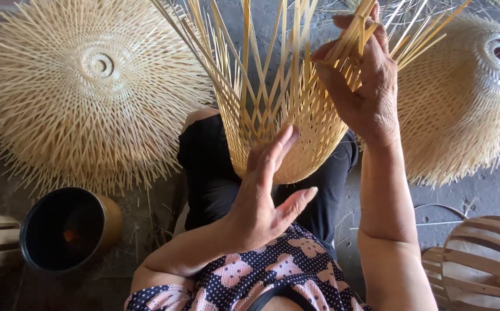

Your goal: The person weaves thin bamboo strips by hand to form a conical hat, interlacing the strips around the structure while seated near other completed hats.

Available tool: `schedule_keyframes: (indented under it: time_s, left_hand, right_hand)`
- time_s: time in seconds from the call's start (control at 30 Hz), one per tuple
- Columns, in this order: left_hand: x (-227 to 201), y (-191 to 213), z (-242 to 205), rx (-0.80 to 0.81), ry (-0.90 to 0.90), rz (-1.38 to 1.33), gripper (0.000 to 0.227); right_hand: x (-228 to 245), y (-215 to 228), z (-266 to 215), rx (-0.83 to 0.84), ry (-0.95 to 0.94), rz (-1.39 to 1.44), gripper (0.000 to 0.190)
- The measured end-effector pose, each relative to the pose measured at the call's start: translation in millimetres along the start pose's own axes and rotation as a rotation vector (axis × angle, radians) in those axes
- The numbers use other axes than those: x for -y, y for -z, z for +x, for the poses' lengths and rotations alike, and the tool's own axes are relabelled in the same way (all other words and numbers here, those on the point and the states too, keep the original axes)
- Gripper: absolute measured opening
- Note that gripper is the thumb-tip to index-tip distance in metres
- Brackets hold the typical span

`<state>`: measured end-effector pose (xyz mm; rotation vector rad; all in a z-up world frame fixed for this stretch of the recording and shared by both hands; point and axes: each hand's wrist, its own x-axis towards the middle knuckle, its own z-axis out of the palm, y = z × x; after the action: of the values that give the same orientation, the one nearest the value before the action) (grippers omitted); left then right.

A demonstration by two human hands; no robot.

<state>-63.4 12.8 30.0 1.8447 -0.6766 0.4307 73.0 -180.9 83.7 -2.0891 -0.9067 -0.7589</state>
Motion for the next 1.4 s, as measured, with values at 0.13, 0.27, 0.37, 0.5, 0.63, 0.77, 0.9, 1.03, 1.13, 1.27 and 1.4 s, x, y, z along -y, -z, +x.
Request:
schedule_keyframes:
  time_s: [0.13, 0.27, 0.37, 0.5, 0.63, 0.77, 0.9, 1.03, 1.13, 1.27, 1.4]
  left_hand:
    - [10, -6, 1, -0.003, -0.048, -0.045, 0.089]
    - [14, 0, 1, -0.010, -0.021, -0.026, 0.085]
    - [14, 0, 6, 0.010, -0.012, 0.047, 0.083]
    - [13, 2, 8, 0.005, 0.011, 0.060, 0.080]
    - [16, -2, 9, -0.027, -0.001, 0.110, 0.077]
    - [22, -1, 7, -0.039, -0.020, 0.140, 0.075]
    - [35, -6, 9, -0.166, -0.082, 0.246, 0.068]
    - [44, -3, 12, -0.217, -0.098, 0.290, 0.065]
    - [46, -1, 9, -0.216, -0.077, 0.224, 0.063]
    - [51, -3, 12, -0.231, -0.118, 0.255, 0.063]
    - [50, 0, 11, -0.214, -0.107, 0.178, 0.062]
  right_hand:
    - [1, 0, -3, -0.002, -0.031, 0.006, 0.016]
    - [6, 2, 2, -0.014, -0.011, 0.022, 0.016]
    - [8, 3, 1, -0.006, -0.130, 0.135, 0.030]
    - [-10, 8, 3, 0.090, -0.314, 0.207, 0.049]
    - [-30, 7, 6, 0.238, -0.594, 0.456, 0.050]
    - [-25, 9, 8, 0.222, -0.615, 0.316, 0.033]
    - [-10, 1, 10, 0.073, -0.137, -0.150, 0.023]
    - [-8, -4, 11, -0.010, 0.244, -0.399, 0.022]
    - [-9, -2, 10, 0.092, -0.003, -0.183, 0.023]
    - [-6, -1, 9, 0.105, -0.094, -0.098, 0.031]
    - [-10, -6, 14, 0.033, -0.090, -0.197, 0.040]
